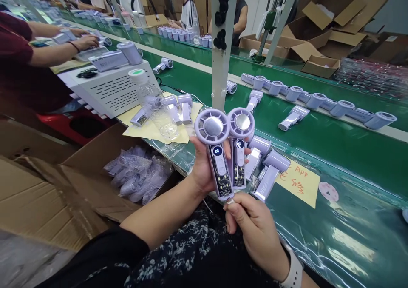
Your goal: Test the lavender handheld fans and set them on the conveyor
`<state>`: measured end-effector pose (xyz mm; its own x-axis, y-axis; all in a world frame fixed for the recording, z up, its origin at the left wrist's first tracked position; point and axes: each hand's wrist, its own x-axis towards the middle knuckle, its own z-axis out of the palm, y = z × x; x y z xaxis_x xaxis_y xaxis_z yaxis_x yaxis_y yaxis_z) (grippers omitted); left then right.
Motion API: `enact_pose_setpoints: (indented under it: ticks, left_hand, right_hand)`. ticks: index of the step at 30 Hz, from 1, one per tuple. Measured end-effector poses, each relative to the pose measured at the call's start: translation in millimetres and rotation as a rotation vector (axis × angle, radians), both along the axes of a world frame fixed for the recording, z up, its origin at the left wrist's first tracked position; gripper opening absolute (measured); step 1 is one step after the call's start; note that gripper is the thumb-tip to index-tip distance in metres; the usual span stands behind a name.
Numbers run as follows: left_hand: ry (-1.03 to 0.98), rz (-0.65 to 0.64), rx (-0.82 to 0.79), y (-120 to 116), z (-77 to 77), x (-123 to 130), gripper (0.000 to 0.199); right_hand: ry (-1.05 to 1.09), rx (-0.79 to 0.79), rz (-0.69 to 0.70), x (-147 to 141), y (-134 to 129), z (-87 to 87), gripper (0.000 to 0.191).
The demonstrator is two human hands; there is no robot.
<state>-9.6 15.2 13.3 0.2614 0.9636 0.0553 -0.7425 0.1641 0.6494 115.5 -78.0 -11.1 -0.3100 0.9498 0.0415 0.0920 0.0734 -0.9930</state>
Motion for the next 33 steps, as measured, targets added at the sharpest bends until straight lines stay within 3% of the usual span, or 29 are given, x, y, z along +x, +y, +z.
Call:
enact_pose_setpoints:
  ticks: [7, 13, 21, 23, 28, 33]
  left_hand:
    - [-0.056, -0.028, -0.028, 3.0, -4.7, -0.2, 0.075]
    - [0.008, 0.06, 0.044, 0.4, -13.7, 11.5, 0.078]
    - [0.009, 0.095, 0.009, -1.8, -23.0, 19.7, 0.078]
    - [0.024, 0.069, -0.007, -0.7, -22.5, 17.1, 0.075]
    - [0.036, -0.141, -0.048, -0.7, -23.1, 7.7, 0.07]
    - [0.042, -0.188, -0.082, -3.4, -24.2, 8.2, 0.065]
  right_hand:
    - [-0.06, 0.029, -0.01, 4.1, 3.1, 1.5, 0.046]
    - [0.235, -0.188, -0.246, -8.5, -8.6, -11.1, 0.046]
    - [0.364, -0.27, -0.263, -9.5, -6.1, -9.6, 0.049]
    - [0.33, -0.275, -0.271, -6.8, -2.3, -9.1, 0.05]
    - [0.182, -0.217, -0.306, 1.4, 2.5, -10.2, 0.05]
    - [0.047, -0.188, -0.314, 3.0, 0.4, -11.4, 0.052]
